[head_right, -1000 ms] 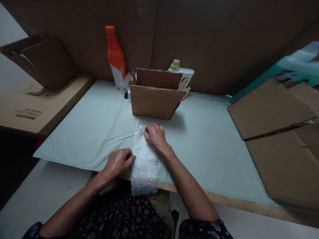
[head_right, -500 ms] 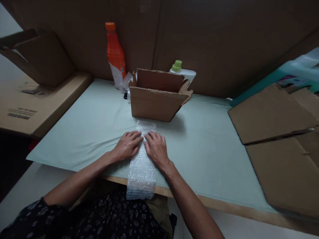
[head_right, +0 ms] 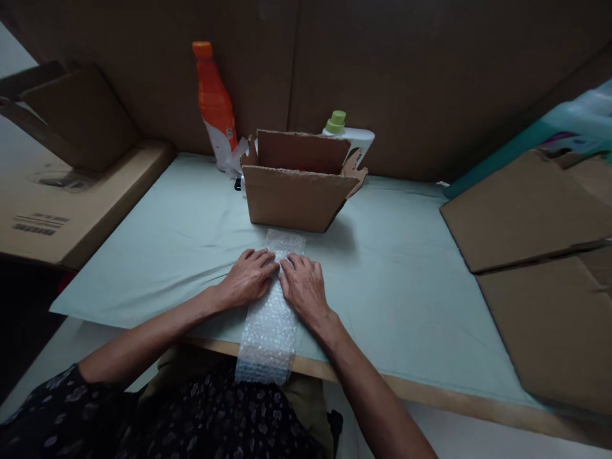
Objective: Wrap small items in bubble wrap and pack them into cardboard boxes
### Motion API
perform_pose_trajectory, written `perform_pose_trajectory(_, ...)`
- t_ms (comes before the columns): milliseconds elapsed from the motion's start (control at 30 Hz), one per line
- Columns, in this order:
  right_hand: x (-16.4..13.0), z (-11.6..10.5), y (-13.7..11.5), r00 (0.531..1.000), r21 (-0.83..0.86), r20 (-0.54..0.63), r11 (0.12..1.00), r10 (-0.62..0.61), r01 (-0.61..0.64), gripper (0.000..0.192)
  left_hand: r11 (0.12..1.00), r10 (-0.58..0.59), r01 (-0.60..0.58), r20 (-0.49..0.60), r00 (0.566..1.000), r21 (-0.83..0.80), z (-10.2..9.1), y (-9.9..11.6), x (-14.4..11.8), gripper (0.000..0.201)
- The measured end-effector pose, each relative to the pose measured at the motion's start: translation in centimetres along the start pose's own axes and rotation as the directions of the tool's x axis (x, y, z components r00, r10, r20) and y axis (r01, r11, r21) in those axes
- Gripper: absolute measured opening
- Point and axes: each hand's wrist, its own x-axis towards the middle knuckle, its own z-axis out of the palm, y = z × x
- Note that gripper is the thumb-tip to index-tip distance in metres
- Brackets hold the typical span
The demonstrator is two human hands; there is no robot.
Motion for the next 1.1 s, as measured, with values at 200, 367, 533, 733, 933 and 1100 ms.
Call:
perform_pose_trajectory(200,0.2,-0.7,0.4,0.999,0.086,0.048,0.996,0.02,-0.024,0.035,0.996,-0.089,0.087,-0.051,0.995,-0.032,0.0,-0.4,-0.4,0.039)
perform_pose_trajectory(367,-3.4,-1.2,-0.5,0.999,0.126,0.023,0.992,-0.024,0.021,0.04,0.999,0.017,-0.018,-0.045,0.999,-0.028,0.1,-0.1,-1.6,0.034)
perform_pose_trajectory(533,-10.0,-1.6,-5.5,0.979,0.164,0.055,0.969,-0.197,0.186,0.04,0.998,0.018,-0.018,0.01,1.0,-0.061,0.4,-0.4,-1.9,0.032)
perform_pose_trajectory(733,-18.0,-3.3,-7.6,0.961,0.326,-0.142,0.905,-0.238,0.272,0.028,0.994,0.032,-0.034,-0.022,0.999,-0.105,1.0,-0.8,-2.1,0.033)
perform_pose_trajectory(933,-17.7,-3.3,-4.7,0.968,0.061,-0.085,0.968,-0.237,0.242,0.052,0.984,0.05,-0.077,-0.161,0.986,-0.164,0.0,0.4,-3.5,0.039)
perform_pose_trajectory(1100,-15.7,-2.4,-4.9,0.95,0.098,-0.092,0.947,-0.298,0.307,0.04,0.854,0.236,-0.253,-0.095,0.967,-0.454,-0.4,0.5,-8.1,0.055)
